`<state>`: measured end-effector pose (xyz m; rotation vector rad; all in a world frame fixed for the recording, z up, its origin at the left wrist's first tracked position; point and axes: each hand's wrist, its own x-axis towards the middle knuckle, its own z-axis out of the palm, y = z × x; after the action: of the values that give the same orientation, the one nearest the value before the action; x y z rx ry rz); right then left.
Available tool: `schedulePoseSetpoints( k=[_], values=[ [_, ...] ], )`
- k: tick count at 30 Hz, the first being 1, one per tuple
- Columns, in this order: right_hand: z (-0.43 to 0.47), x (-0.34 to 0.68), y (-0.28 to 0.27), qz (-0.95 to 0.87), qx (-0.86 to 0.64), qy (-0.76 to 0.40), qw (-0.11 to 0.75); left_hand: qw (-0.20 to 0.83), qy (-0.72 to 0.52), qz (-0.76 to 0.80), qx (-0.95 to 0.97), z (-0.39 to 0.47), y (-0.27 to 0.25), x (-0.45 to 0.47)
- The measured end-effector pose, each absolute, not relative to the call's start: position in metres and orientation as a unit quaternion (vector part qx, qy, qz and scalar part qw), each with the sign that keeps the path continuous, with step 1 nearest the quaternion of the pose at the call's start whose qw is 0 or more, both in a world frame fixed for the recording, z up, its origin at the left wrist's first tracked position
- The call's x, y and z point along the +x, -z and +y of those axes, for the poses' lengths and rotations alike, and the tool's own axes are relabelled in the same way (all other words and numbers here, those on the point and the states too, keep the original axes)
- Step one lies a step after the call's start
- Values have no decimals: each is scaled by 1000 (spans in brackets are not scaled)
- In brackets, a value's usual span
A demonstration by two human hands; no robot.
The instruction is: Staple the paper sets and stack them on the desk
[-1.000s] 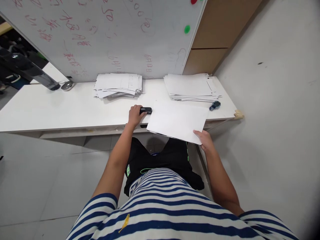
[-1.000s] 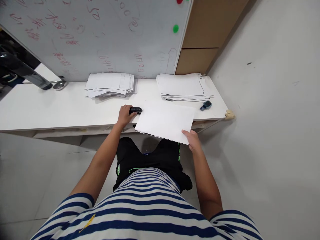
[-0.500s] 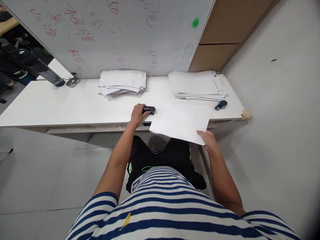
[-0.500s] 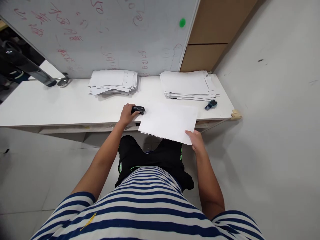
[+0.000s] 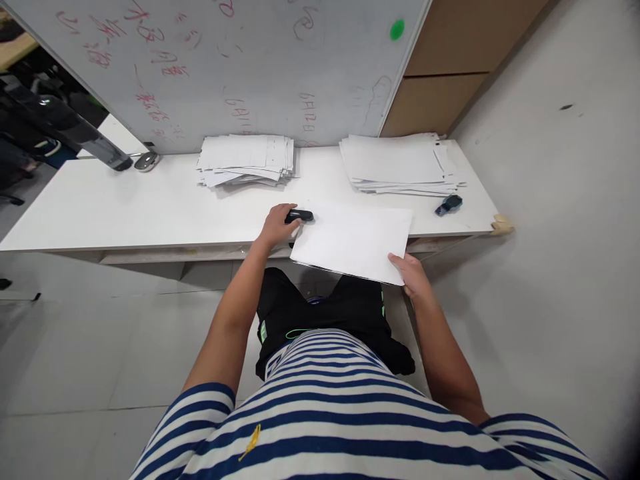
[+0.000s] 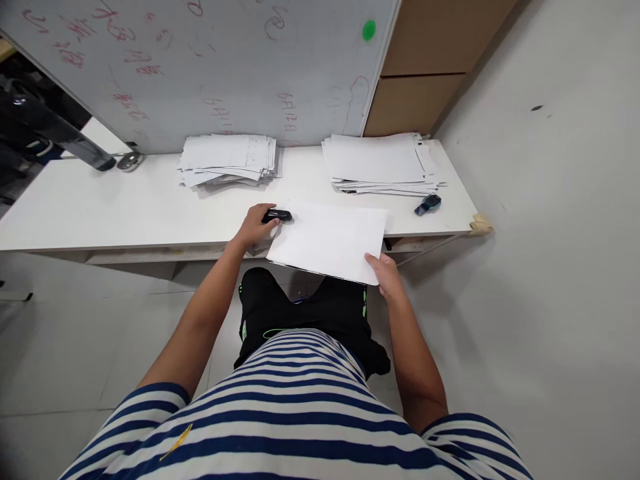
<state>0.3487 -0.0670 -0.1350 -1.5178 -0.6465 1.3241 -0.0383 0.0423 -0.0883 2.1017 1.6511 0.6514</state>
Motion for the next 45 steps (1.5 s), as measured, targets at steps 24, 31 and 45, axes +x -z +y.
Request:
schedulePoseSetpoints(
  k=[24, 31, 45],
  values=[
    [-85, 340, 127, -263, -609, -521, 537, 69, -149, 668, 726, 104, 91, 36],
    [-103, 333, 139, -264, -635, -557, 466, 114, -213, 683, 690, 112, 96, 31],
    [-93, 365, 121, -238, -657, -453, 554, 93, -206, 612, 758, 53, 92, -48]
  ],
)
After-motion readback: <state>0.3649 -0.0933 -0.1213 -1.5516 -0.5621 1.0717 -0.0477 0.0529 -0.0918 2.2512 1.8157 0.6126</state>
